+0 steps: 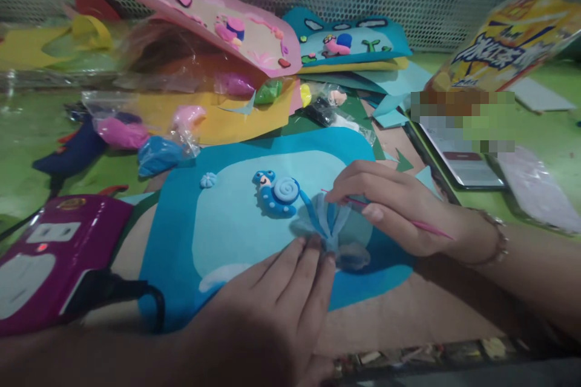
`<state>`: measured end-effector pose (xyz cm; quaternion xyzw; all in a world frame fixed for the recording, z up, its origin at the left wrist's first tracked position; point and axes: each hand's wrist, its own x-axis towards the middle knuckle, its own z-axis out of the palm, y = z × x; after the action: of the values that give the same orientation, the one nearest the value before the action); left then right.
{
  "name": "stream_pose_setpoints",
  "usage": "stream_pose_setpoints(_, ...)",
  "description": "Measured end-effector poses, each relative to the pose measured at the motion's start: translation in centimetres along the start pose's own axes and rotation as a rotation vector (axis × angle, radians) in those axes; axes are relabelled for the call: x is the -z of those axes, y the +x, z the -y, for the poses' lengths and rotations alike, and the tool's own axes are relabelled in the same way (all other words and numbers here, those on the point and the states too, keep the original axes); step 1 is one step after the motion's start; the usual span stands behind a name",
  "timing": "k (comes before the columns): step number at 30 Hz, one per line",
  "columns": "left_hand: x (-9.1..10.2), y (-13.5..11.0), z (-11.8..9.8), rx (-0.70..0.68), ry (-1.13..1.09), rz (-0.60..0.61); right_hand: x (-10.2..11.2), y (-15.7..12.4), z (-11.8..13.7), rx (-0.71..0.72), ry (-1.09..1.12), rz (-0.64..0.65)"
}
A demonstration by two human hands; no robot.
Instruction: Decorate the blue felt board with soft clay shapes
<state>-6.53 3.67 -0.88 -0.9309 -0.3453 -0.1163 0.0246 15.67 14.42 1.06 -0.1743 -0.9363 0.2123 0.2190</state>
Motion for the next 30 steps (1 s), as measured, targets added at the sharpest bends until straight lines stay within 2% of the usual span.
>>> stream_pose_setpoints(7, 0.1, 0.0, 0.1, -0.011, -0.007, 0.033, 0.0, 0.6, 0.7, 0.006, 0.083, -0.002)
stream_pose_setpoints(14, 0.4, 0.0, -0.1, 0.004, 0.000, 0.003, -0.5, 1.3, 1.3, -0.136, 0.239, -0.032)
stream_pose_setpoints(20, 0.1, 0.0, -0.1, 0.019, 0.011, 0.005, -0.7, 1.6, 1.9, -0.280, 0.219, 0.001)
stream_pose_setpoints(30, 0.2, 0.0, 0.0, 0.024, -0.006, 0.014, -0.5, 1.6, 2.3, -0.202, 0.079, 0.075)
